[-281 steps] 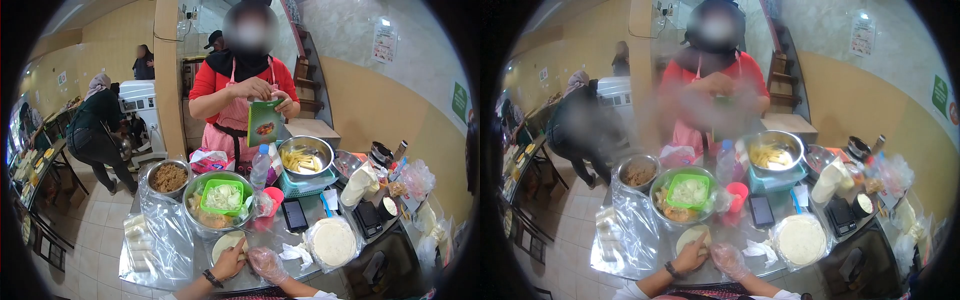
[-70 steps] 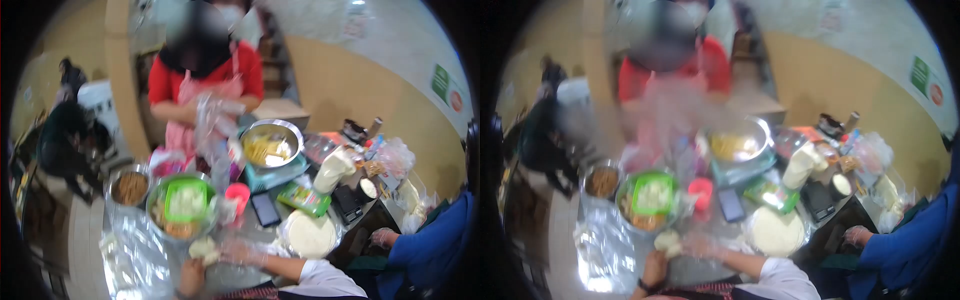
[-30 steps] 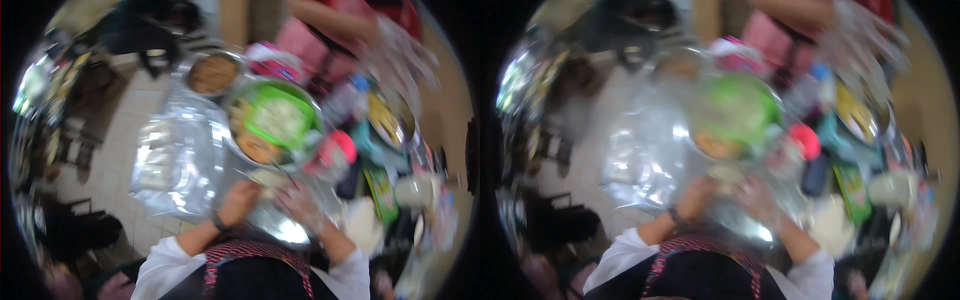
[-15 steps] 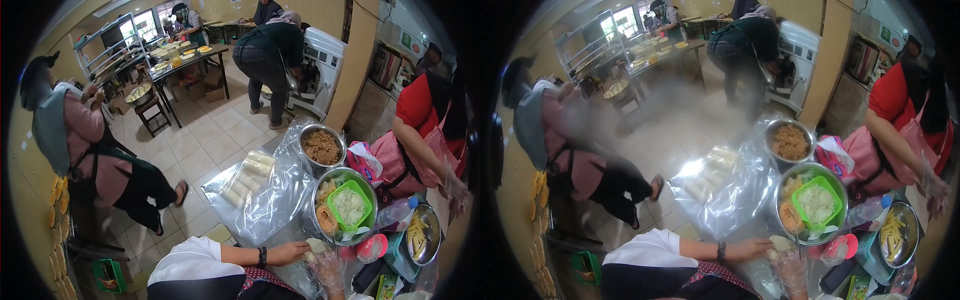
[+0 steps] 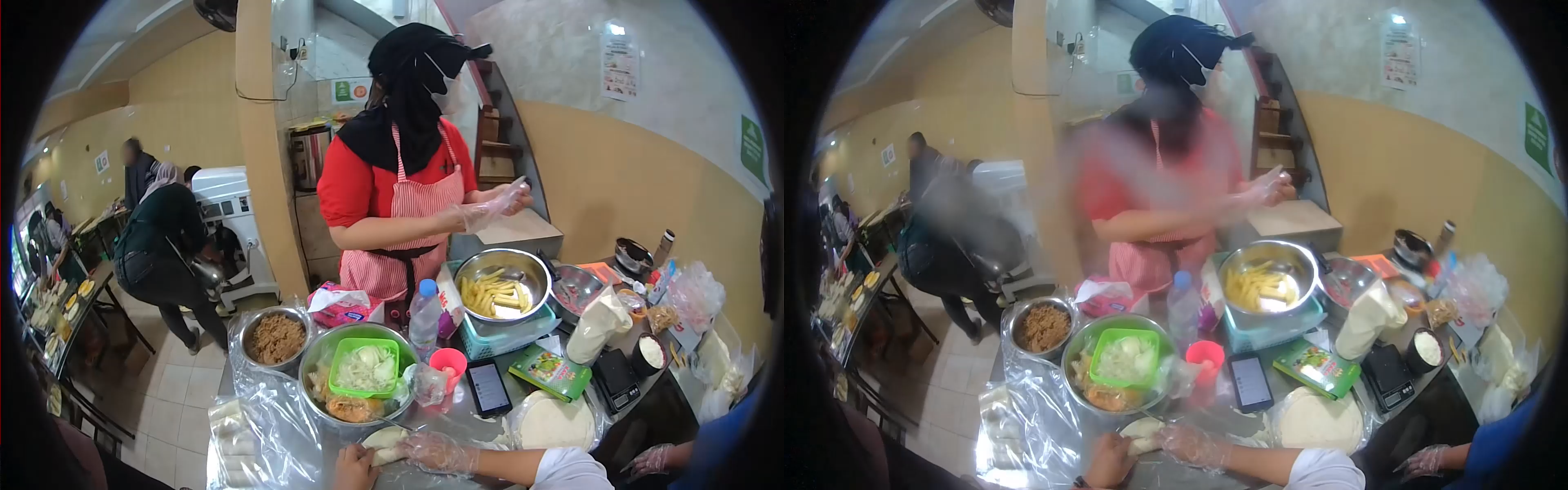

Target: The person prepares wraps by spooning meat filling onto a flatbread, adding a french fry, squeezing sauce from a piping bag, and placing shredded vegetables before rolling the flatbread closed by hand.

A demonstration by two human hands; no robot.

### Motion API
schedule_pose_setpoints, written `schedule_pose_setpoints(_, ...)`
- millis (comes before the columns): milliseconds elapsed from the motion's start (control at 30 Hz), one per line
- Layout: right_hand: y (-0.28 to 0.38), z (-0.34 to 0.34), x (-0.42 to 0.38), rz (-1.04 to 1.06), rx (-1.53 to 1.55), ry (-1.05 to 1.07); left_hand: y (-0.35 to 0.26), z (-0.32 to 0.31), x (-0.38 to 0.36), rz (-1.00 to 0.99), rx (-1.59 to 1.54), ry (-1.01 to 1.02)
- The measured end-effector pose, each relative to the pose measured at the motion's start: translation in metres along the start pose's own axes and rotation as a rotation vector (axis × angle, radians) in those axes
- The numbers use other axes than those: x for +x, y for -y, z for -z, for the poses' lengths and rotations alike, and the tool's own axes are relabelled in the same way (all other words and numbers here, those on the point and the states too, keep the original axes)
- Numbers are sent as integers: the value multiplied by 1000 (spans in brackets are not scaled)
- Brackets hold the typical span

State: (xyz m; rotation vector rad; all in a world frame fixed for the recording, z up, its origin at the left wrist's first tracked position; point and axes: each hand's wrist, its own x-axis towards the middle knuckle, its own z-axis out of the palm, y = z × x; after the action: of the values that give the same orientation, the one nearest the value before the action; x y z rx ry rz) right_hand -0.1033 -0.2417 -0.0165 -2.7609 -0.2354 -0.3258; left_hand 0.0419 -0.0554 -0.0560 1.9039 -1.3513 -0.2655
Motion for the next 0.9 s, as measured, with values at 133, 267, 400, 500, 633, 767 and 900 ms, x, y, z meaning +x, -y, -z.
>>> schedule_pose_setpoints(133,34,109,47,-179,213,388,-18,35,12,-60,210,139)
schedule_pose_setpoints(267,-31,12,25,-169,8,135,-27,38,22,141,219,45)
schedule_pose_setpoints(400,-24,11,29,-83,-134,-13,-27,30,34,78,389,-104)
schedule_pose_setpoints(500,-16,19,34,54,-116,-161,-24,29,39,-44,421,-174)
schedule_pose_setpoints(633,-25,8,29,-47,-33,-25,-18,27,42,-105,400,-54)
schedule_pose_setpoints(767,-48,-14,21,-110,-88,11,-27,37,45,-82,332,-10)
schedule_pose_setpoints(900,-34,15,41,-3,-38,-149,-27,38,53,86,325,136)
